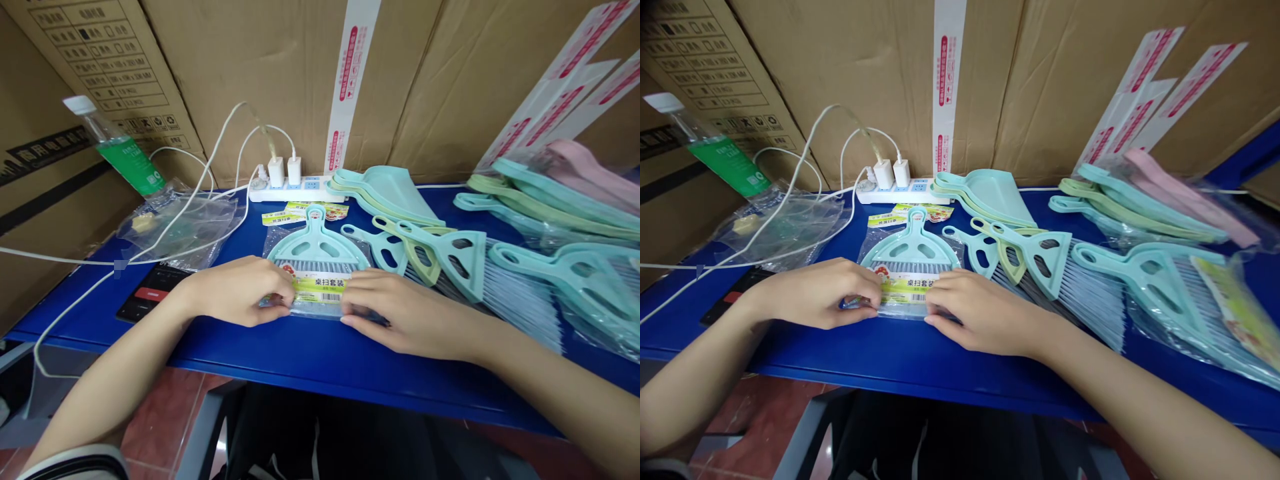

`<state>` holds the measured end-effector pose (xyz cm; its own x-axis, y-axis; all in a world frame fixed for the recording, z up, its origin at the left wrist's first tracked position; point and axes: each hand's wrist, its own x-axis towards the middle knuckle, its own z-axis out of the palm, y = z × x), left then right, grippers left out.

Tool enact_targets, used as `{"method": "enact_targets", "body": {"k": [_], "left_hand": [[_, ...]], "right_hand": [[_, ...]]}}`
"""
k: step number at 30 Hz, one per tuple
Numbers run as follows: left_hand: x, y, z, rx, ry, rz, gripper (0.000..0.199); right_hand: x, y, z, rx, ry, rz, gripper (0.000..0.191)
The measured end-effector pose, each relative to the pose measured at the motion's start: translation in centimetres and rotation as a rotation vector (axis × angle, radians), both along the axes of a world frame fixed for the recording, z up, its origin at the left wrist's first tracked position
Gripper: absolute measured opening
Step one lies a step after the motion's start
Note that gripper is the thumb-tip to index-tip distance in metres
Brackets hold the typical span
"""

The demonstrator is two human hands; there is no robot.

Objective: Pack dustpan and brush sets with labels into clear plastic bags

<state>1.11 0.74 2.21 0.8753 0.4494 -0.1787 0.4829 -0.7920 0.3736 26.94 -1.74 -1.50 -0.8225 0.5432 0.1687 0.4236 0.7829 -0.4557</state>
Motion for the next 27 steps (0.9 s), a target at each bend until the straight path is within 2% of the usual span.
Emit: {"method": "enact_targets", "body": {"k": [14,22,27], "left_hand": [[-0.21,0.25,0.2,-0.041,-0.004,0.025,0.02],[-0.32,0.33,0.11,-0.015,0.005,0.048,0.017],[-0.33,0.47,-0.13,0.01,-0.005,0.07,0.016]], "right_hand": [[0.01,0.1,0.07,0.082,-0.048,-0.032,0.027],[-0.03,0.13,0.12,0.067,-0.049,-0.063,0.028],[-0.01,0.16,0.13,0.046,-0.024,-0.118,0.018]]}}
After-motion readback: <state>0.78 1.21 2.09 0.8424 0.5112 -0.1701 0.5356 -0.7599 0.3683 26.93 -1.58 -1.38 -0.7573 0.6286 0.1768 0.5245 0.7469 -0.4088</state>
